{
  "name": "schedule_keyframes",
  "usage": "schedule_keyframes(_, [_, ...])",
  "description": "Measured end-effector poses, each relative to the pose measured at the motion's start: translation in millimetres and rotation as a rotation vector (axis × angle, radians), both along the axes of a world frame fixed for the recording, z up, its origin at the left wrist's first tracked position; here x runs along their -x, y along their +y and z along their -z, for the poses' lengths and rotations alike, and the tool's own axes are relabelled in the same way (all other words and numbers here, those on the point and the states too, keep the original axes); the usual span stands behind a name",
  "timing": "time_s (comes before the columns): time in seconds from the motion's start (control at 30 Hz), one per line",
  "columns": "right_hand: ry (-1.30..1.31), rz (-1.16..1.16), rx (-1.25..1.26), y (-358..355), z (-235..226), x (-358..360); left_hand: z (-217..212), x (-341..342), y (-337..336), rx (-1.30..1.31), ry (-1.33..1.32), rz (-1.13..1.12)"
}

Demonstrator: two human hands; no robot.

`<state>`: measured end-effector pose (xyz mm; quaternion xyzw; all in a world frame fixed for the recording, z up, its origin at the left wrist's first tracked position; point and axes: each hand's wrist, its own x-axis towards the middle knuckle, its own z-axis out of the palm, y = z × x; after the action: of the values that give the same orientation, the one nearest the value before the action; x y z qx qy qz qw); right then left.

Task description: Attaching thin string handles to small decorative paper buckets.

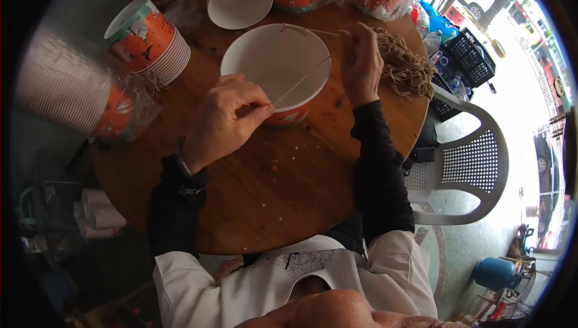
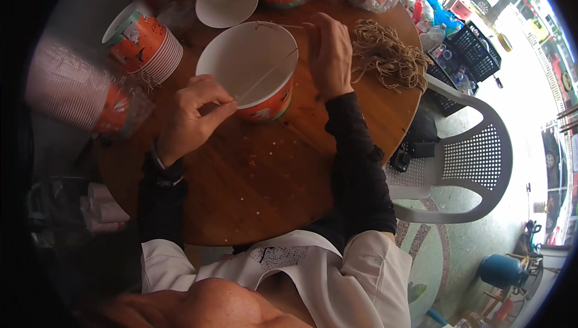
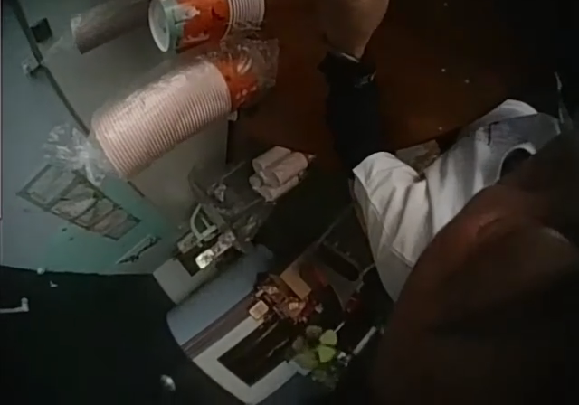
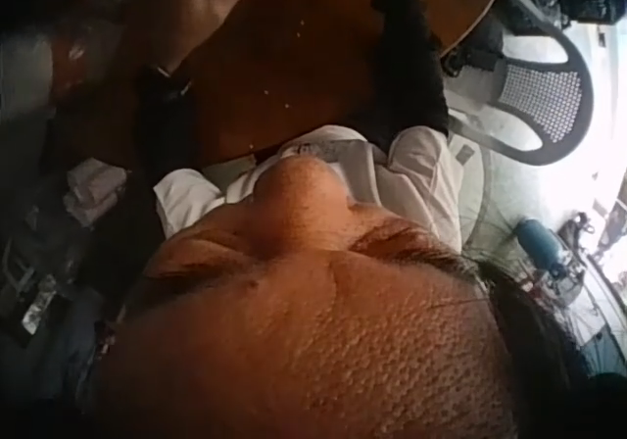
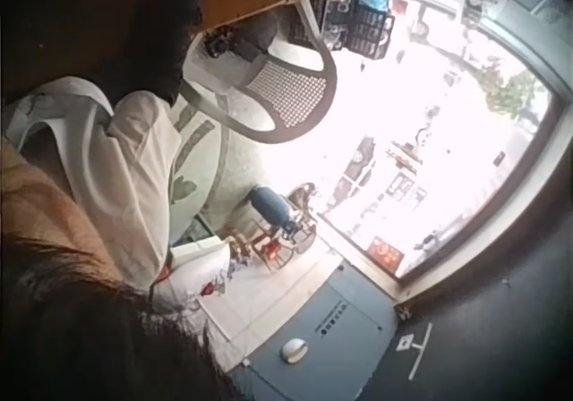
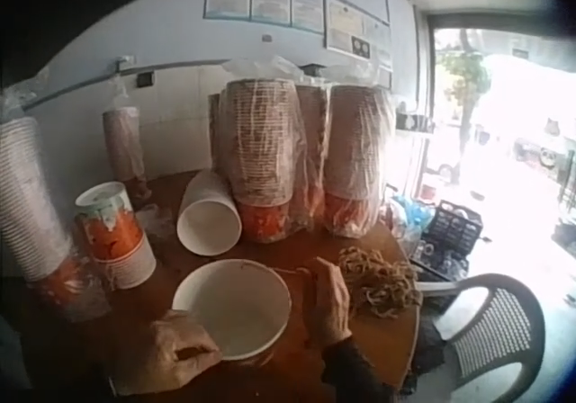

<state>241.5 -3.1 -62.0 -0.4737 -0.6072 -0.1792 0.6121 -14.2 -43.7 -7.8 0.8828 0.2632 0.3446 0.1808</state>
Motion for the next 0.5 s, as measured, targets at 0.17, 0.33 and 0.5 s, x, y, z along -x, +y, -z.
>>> schedule_keyframes(0.17, [0.077, -0.063, 0.117, 10, 16, 8, 5, -1, -3, -0.196, 0.119, -0.068])
schedule_keyframes(0.33, [0.103, -0.069, 0.139, 11, 18, 10, 3, -3, -13, -0.404, 0.171, -0.124])
schedule_keyframes(0.5, [0.094, -0.060, 0.209, 12, 22, 10, 6, -2, -9, -0.417, 0.141, -0.112])
